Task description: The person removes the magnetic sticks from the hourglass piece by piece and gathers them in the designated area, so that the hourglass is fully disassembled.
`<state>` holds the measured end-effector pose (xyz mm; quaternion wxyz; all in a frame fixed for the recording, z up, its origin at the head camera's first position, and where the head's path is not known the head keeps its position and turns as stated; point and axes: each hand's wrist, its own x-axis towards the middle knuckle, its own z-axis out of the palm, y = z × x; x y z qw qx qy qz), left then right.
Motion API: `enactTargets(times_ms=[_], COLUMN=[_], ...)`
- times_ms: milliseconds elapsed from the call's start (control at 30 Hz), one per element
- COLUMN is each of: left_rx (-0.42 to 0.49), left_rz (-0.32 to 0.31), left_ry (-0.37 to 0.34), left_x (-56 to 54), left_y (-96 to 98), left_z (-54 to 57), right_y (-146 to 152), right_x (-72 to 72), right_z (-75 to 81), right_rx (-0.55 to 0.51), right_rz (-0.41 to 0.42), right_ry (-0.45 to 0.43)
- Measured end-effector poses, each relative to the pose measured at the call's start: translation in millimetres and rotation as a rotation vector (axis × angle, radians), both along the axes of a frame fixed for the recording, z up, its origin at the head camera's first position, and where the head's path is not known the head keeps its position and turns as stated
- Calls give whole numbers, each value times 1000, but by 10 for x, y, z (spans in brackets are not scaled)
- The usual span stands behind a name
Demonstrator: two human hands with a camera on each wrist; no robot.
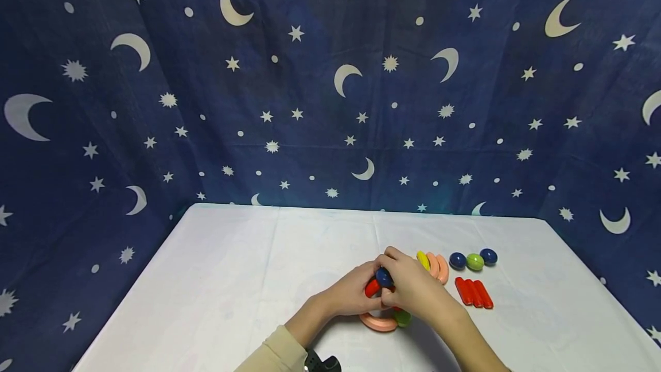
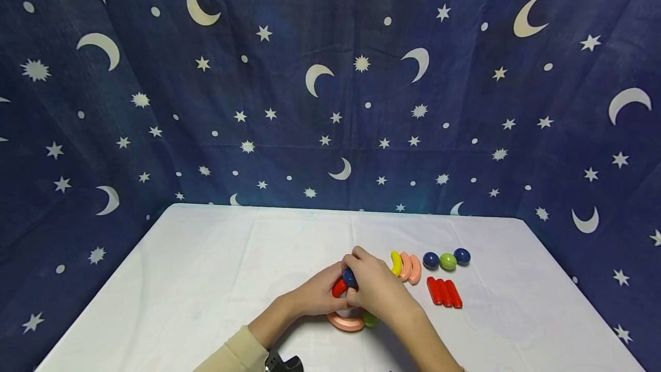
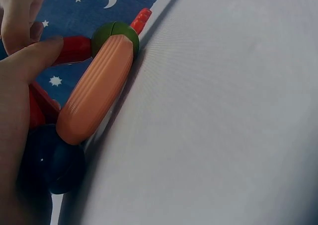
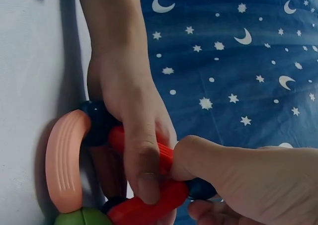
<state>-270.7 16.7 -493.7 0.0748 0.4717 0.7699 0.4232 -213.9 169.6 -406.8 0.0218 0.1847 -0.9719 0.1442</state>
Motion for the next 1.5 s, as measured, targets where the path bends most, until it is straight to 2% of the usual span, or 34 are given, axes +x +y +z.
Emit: enactTargets(times_ms=[167,433,667,867,1167,1500], left_rx=[-6,-20,-7,-27,-22,-28], left_rz=[4,21,12,22,33,27], left_ry=[28,20,6,21,-2,35], left_x=[2,15,21,31,49,38], left_y=[0,3,18,7,8,0], left_z=[0,7,10,15,8,5], right_y=[-30,-46,-36,-17,-5,26], right_x=[2,21,31,25,20,15], right_z=[-9,-45,-46,-39,-23,2], right_rx=[10,27,29,32,36,37], right_rz=[-23,-8,-9,31,68,89], right_ry=[16,96,97,116,97,116])
